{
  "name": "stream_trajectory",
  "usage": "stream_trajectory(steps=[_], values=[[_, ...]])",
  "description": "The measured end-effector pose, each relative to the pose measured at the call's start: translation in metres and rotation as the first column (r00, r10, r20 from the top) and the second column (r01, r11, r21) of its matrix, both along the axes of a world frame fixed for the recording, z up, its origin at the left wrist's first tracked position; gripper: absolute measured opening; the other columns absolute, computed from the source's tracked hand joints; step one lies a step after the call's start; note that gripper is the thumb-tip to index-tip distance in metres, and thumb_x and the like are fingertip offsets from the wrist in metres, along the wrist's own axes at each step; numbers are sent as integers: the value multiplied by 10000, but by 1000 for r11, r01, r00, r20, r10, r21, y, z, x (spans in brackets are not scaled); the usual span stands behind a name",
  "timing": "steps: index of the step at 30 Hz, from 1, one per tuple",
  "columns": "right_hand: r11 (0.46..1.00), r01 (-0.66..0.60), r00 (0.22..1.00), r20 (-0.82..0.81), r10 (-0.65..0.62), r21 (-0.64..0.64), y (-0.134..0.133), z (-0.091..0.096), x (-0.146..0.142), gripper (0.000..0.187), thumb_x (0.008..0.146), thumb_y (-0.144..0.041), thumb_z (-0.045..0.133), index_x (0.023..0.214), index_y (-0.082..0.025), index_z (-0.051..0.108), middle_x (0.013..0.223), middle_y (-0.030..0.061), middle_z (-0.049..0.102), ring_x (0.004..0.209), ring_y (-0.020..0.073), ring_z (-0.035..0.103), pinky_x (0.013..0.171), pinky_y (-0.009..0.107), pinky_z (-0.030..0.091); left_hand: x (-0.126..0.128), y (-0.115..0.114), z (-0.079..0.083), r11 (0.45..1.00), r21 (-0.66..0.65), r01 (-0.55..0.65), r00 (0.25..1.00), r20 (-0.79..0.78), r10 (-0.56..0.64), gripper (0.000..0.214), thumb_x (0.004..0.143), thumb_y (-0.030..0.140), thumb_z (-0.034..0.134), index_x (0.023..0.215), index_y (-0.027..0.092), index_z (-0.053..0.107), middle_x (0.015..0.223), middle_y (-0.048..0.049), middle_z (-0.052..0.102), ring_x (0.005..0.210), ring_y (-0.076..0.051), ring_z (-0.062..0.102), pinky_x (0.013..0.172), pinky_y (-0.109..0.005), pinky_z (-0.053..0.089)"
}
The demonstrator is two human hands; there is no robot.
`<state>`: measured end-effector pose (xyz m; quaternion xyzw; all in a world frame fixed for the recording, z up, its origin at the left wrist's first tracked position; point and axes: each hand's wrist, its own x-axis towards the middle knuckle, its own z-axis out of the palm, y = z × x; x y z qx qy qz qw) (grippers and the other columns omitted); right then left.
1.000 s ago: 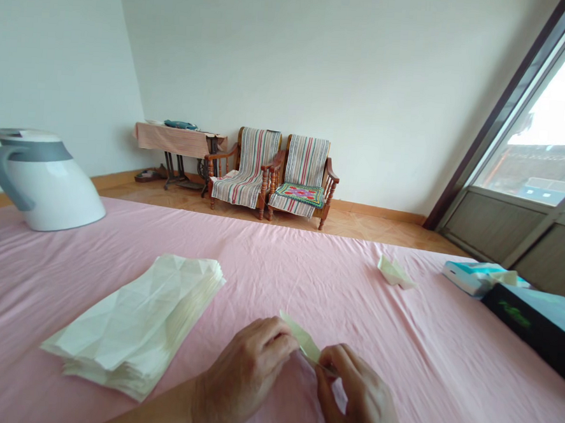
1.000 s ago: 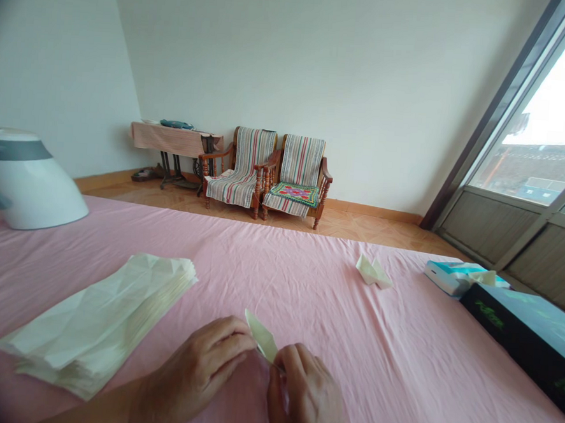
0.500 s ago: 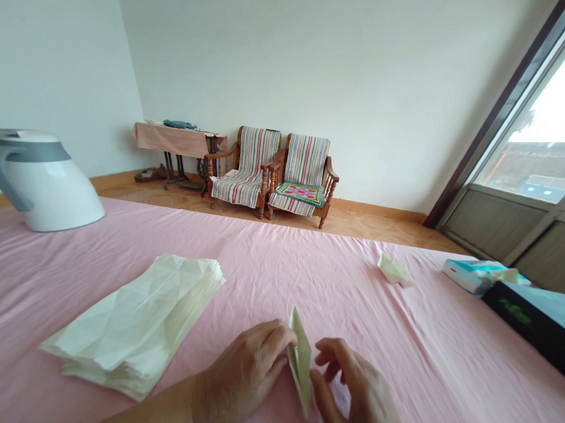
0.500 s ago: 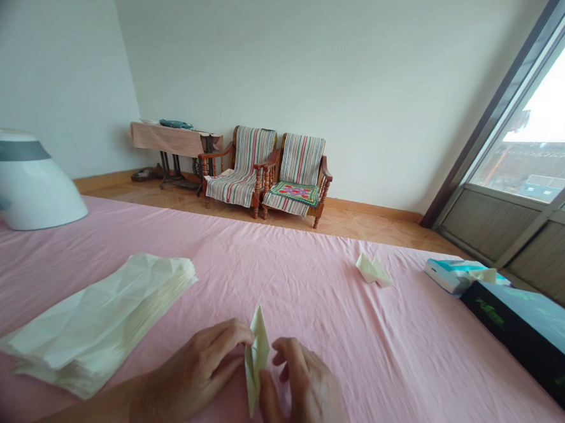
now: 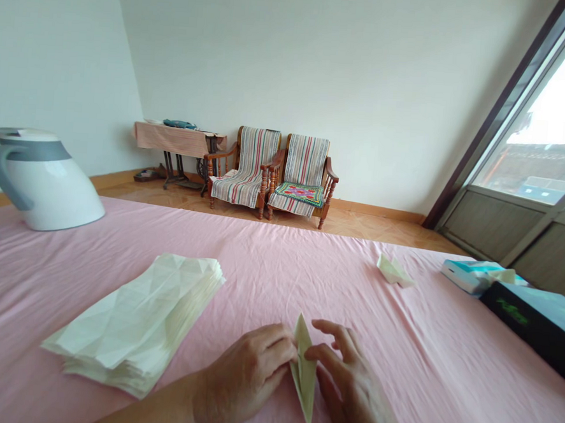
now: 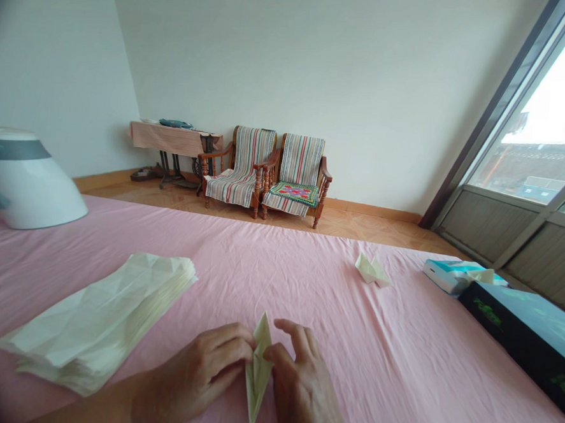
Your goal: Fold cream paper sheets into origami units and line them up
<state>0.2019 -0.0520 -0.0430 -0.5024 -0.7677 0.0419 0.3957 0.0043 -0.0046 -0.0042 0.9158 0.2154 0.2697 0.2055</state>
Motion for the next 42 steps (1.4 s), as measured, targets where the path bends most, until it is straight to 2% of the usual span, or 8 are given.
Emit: stream_trajectory(steps=[5,10,13,17,21,27,33,42], values=[[999,-21,999,24,22,-35,1,-4,3,316,874,-33,417,907,-251,644,1187,84,560,1070,206,583,806,325,540,1,0,4,998,55,16,1000,4,-17,272,914,23,435,988,181,643,1046,-61,610,981,-179,585,890,-299,500],[998,-51,999,17,52,-38,2,-4,2,380,879,-26,406,1016,-276,657,1185,85,560,1078,209,579,809,336,537,4,0,5,995,92,-42,999,-26,44,244,961,123,458,927,202,685,1048,-60,586,1006,-194,562,877,-323,499],[997,-66,998,12,67,-38,2,-1,0,356,879,-33,420,969,-272,668,1198,84,553,1088,213,569,834,351,531,5,-1,2,993,90,-80,995,-54,85,201,960,149,493,913,202,680,1034,-45,568,995,-188,547,852,-298,488],[998,-53,998,14,54,-41,1,2,1,336,892,-45,418,908,-266,671,1191,83,558,1106,216,557,853,358,525,5,-1,-2,989,28,-147,985,-84,149,208,981,151,470,914,201,661,945,-11,551,928,-162,525,793,-254,456],[997,-43,999,9,44,-67,0,1,2,341,907,-49,398,859,-254,667,1196,89,554,1128,219,545,859,356,520,6,-1,0,993,-15,-117,983,-141,114,163,966,168,516,912,210,664,939,-7,547,906,-167,503,792,-268,422],[991,-62,998,1,63,-115,1,-1,2,292,897,-57,435,875,-236,664,1223,102,541,1057,213,588,797,313,536,9,-6,11,911,-312,-268,963,-75,258,168,941,109,489,845,166,615,877,2,541,821,-135,525,733,-233,423],[987,-97,991,82,108,-131,0,12,3,251,878,-42,478,874,-203,671,1211,131,555,1054,234,608,791,323,553,3,-2,9,993,2,-120,975,-188,118,225,944,113,503,861,212,687,816,-19,552,821,-180,513,736,-291,395],[991,-78,988,126,91,-108,1,13,4,266,885,-37,486,880,-214,683,1172,122,583,1024,236,622,785,343,556,4,5,-7,986,140,-95,962,-241,127,159,987,200,499,897,226,626,846,3,538,853,-176,498,744,-301,350]])
